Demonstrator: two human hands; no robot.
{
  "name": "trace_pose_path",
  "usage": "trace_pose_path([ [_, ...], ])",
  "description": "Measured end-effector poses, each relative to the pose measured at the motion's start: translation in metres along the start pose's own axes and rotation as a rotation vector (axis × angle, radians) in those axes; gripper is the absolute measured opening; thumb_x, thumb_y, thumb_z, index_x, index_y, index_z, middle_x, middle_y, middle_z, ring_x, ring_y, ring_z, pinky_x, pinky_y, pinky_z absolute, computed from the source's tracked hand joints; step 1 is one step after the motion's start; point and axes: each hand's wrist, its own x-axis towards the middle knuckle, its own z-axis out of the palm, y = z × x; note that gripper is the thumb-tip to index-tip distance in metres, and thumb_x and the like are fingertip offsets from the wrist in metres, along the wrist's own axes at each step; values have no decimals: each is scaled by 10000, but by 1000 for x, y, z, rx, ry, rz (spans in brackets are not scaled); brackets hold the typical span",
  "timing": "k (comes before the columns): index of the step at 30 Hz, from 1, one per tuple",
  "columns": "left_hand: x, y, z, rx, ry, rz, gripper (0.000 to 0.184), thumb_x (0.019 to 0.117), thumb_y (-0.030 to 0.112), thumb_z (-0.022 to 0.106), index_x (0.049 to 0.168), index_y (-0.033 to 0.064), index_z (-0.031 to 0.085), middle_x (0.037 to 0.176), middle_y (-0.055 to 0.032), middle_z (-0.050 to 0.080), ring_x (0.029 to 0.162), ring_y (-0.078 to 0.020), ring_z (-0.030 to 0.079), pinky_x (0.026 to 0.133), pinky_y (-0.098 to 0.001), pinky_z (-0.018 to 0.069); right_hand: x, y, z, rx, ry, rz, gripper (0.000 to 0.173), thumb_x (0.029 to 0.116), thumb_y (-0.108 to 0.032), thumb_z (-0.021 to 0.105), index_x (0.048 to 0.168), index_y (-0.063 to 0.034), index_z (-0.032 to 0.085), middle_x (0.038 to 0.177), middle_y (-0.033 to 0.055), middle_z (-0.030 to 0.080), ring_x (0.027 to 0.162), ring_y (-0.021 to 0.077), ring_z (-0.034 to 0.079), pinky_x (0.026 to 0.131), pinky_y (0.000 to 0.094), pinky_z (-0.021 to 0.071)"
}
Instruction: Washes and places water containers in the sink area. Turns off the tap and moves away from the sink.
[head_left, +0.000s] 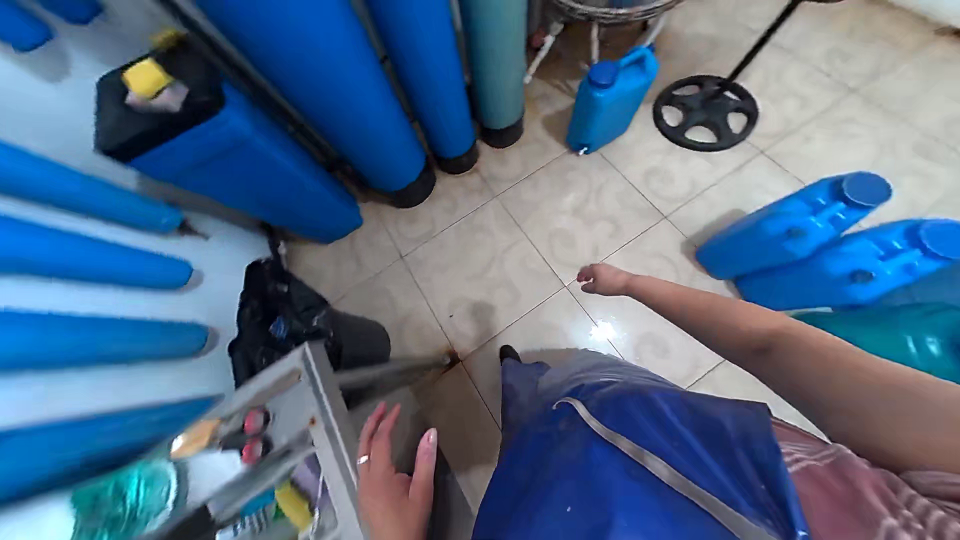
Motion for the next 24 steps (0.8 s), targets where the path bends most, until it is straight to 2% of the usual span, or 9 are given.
trace_pose_path([
  [2,61,4,18,-115,-37,51,547,894,270,618,1198,-184,619,1343,-394,548,1275,-403,555,990,-444,483,-1,40,7,40,-21,121,421,1047,-164,556,1380,93,546,1381,338,556,1336,480,505,1133,619,343],
  [5,154,30,50,-385,-204,188,532,907,277,634,1210,-160,621,1347,-314,576,1291,-206,557,1016,-281,473,-26,91,15,69,-76,356,437,1050,-197,570,1348,122,559,1372,356,557,1346,498,494,1130,647,336],
  [10,291,96,119,-477,-502,430,496,888,233,644,1201,-151,634,1326,-319,596,1271,-269,580,1020,-342,475,-71,151,14,453,84,689,409,1065,-191,540,1330,118,573,1365,355,561,1324,484,517,1110,628,358],
  [13,366,131,188,-509,-713,437,504,890,196,637,1253,-153,608,1351,-308,582,1258,-300,576,1013,-388,479,-68,176,11,618,94,799,405,1064,-177,539,1319,136,567,1350,374,554,1286,499,529,1075,629,378],
  [15,407,142,248,-440,-849,292,487,923,129,617,1329,-136,560,1372,-303,561,1252,-344,566,1020,-441,473,-55,196,-7,554,-81,829,422,1065,-195,542,1285,163,571,1351,371,552,1281,481,540,1066,602,396],
  [17,442,130,313,-242,-931,73,475,995,116,608,1401,-110,507,1413,-322,527,1296,-401,546,1084,-489,444,-30,218,-38,463,-192,804,441,1064,-238,545,1261,153,591,1347,351,566,1276,455,555,1055,581,416],
  [20,470,74,387,206,-1056,-218,485,1041,192,596,1427,-85,499,1445,-311,517,1365,-422,501,1150,-515,383,21,247,-122,419,-123,712,433,1074,-250,516,1288,117,599,1356,329,579,1294,450,554,1088,581,405],
  [22,461,35,394,364,-1151,-428,456,1059,231,569,1376,-95,545,1410,-308,551,1357,-422,507,1143,-533,381,58,268,-183,466,29,636,402,1065,-216,537,1301,102,602,1334,333,592,1276,467,558,1087,611,394],
  [24,447,7,382,392,-1134,-596,474,1066,276,553,1338,-112,568,1404,-303,560,1355,-409,515,1141,-529,384,98,281,-253,460,119,563,387,1059,-185,545,1321,97,592,1348,331,586,1310,470,535,1111,629,368],
])
